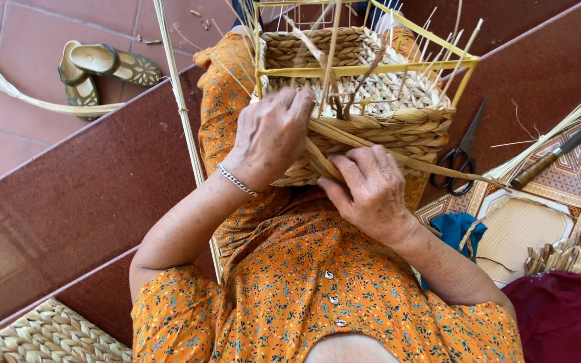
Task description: The person trims excess bamboo strands from the rim of a partially woven basket using shears, then continues weaving the rim by hand, interlacing bamboo strips through the vertical stakes.
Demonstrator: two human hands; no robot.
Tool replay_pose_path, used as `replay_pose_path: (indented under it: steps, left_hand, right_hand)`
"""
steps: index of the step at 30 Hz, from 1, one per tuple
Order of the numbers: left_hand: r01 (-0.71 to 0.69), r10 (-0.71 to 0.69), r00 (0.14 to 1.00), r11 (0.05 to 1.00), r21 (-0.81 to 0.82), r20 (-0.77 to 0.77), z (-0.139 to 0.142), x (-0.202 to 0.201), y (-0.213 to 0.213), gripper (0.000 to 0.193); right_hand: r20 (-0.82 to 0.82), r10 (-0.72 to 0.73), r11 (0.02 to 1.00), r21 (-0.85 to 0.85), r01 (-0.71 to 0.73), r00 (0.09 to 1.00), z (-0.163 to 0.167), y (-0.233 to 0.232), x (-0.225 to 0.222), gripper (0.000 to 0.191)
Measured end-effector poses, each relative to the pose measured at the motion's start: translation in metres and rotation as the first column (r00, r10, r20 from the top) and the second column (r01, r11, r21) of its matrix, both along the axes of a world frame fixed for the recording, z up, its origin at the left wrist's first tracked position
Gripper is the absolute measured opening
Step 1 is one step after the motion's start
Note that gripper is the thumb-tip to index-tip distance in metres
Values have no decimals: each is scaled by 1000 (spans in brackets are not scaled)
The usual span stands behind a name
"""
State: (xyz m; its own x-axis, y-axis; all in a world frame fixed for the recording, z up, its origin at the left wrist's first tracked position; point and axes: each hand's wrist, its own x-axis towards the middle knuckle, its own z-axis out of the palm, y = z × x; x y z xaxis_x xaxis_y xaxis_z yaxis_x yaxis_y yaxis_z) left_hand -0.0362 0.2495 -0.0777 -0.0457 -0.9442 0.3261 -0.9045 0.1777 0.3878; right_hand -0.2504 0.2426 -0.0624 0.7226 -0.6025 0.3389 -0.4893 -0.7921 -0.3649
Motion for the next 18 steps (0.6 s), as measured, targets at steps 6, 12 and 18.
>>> replay_pose_path:
  steps: [6, 12, 18]
  left_hand:
    - [14, 13, 991, 980, 198, -136, 0, -4, -22, 16]
    - [247, -219, 832, 969, -12, -511, 10, 21, 2, 19]
    - [451, -452, 844, 889, -72, -290, 25, 28, 15, 51]
  right_hand:
    - [110, 74, 978, 184, -94, 991, 0, -14, -23, 28]
    - [-136, -86, 991, -109, 71, 987, 49, -47, -26, 24]
    - [23, 298, 888, -375, -268, 954, 73, -20, -18, 28]
